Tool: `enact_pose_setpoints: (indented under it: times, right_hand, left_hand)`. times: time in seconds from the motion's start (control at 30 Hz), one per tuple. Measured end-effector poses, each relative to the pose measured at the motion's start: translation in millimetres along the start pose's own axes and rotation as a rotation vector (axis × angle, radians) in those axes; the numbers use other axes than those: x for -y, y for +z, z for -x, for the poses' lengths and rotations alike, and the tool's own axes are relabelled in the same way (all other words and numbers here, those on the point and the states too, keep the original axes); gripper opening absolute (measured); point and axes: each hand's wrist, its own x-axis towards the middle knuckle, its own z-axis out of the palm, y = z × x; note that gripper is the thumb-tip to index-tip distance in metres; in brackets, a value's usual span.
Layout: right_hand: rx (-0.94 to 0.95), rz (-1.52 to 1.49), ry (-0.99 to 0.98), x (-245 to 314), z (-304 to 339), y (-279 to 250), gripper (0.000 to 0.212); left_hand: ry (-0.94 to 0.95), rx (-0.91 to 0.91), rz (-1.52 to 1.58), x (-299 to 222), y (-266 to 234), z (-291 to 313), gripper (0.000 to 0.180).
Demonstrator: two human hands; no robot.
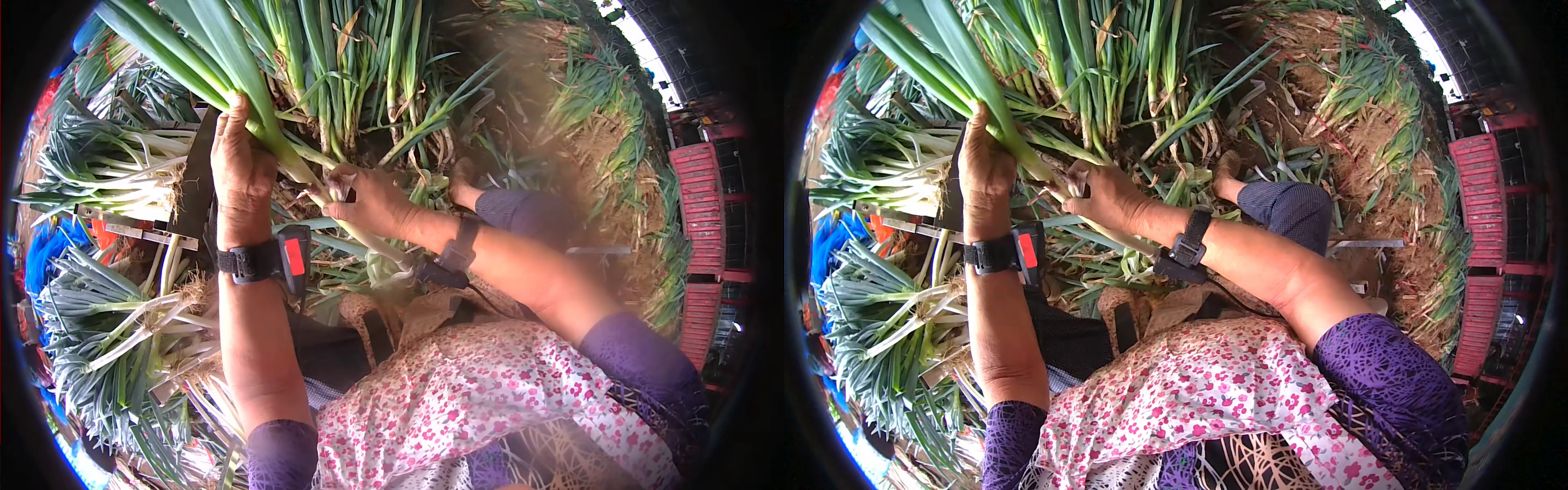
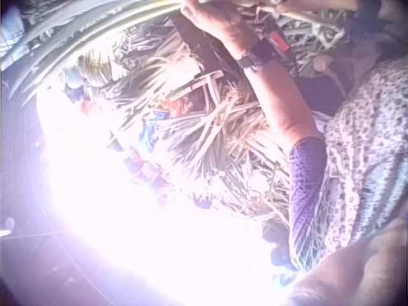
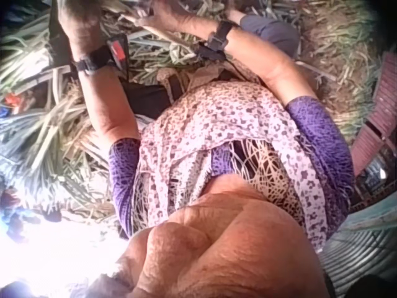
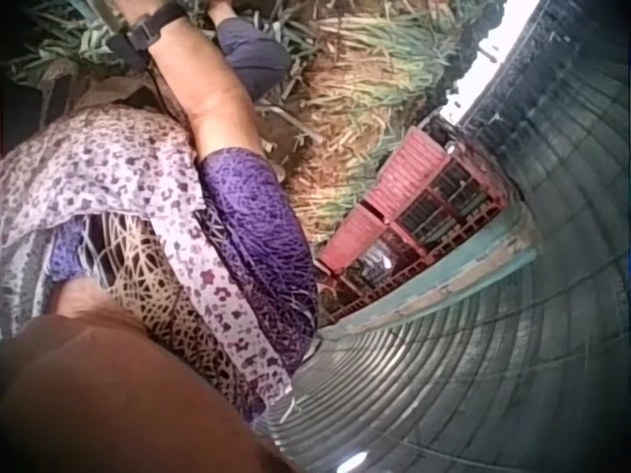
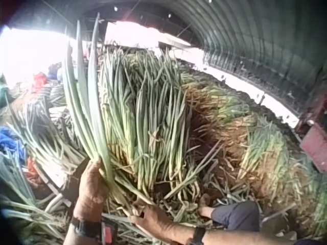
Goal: The person cleans green onions by hand, pulling off the outer layers and roots before placing them into a metal tray. They also move discarded layers aside to reach more onions from the pile.
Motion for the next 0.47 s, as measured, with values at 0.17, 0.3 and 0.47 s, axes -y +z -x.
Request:
enact_pose_setpoints:
  times: [0.17,0.3,0.47]
  right_hand:
    - [0.050,-0.132,-0.121,-3.5,4.3,-2.8,0.030]
    - [-0.055,-0.121,-0.098,15.0,-4.6,-7.1,0.026]
    - [-0.015,0.084,-0.179,11.5,-20.5,1.7,0.031]
  left_hand:
    - [0.065,-0.034,-0.020,1.3,2.7,2.2,0.029]
    - [0.040,-0.058,0.000,-1.6,-5.7,-2.0,0.028]
    - [0.062,-0.085,0.015,-1.4,-12.9,-8.3,0.029]
